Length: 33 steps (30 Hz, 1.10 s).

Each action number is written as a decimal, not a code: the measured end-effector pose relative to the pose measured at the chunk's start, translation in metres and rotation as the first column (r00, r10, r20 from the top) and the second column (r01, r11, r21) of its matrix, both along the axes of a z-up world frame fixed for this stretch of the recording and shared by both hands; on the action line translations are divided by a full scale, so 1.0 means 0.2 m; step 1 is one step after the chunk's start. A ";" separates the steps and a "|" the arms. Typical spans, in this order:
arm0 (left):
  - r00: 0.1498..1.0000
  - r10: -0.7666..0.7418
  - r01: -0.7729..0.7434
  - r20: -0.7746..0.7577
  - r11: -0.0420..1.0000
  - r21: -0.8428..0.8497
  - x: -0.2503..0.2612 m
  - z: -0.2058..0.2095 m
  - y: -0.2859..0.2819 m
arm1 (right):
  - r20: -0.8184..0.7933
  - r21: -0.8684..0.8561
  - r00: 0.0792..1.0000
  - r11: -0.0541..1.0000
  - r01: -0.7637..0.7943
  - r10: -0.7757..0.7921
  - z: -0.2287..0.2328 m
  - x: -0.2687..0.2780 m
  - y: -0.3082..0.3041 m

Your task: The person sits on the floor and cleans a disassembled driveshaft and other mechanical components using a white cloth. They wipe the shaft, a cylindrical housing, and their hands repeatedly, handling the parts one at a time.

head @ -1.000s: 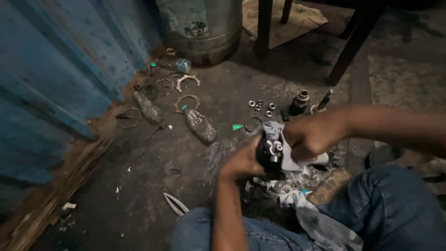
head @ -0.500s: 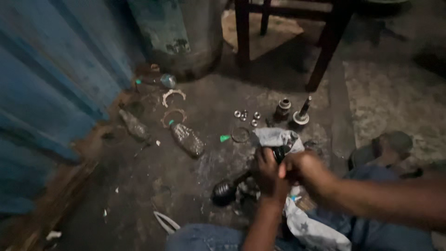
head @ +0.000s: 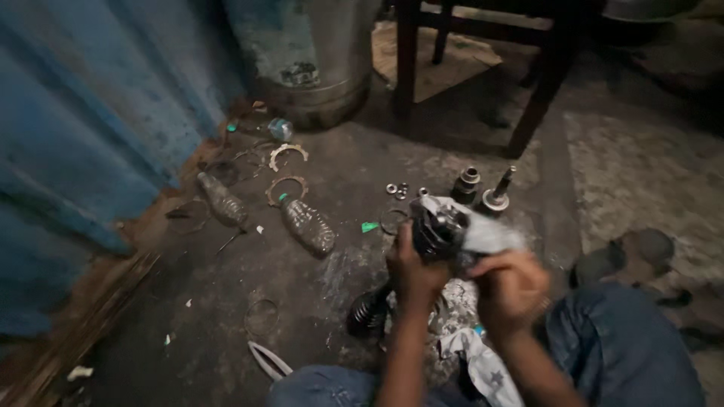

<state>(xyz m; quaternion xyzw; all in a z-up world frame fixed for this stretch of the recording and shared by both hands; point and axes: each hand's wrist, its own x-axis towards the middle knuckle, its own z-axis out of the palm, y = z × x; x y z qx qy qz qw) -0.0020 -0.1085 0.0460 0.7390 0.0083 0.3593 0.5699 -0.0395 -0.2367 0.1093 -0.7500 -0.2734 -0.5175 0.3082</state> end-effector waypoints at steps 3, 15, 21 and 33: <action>0.991 -0.014 0.017 0.132 1.000 -0.024 0.01 0.02 0.18 | -0.144 0.244 0.989 0.970 0.019 0.017 0.14 0.04 -0.21; 0.971 0.123 -0.052 0.207 0.946 -0.320 0.03 -0.07 0.29 | -0.137 0.887 -0.185 0.038 -0.459 0.973 0.42 0.24 -0.40; 0.996 -0.090 0.078 -0.027 0.951 -0.298 0.03 -0.10 0.38 | -0.209 0.701 0.220 0.303 -0.646 0.953 0.48 0.31 -0.36; 0.994 -0.106 0.104 0.013 0.931 -0.349 -0.04 -0.08 0.32 | -0.178 0.940 0.085 0.194 -0.279 0.980 -0.08 0.45 0.00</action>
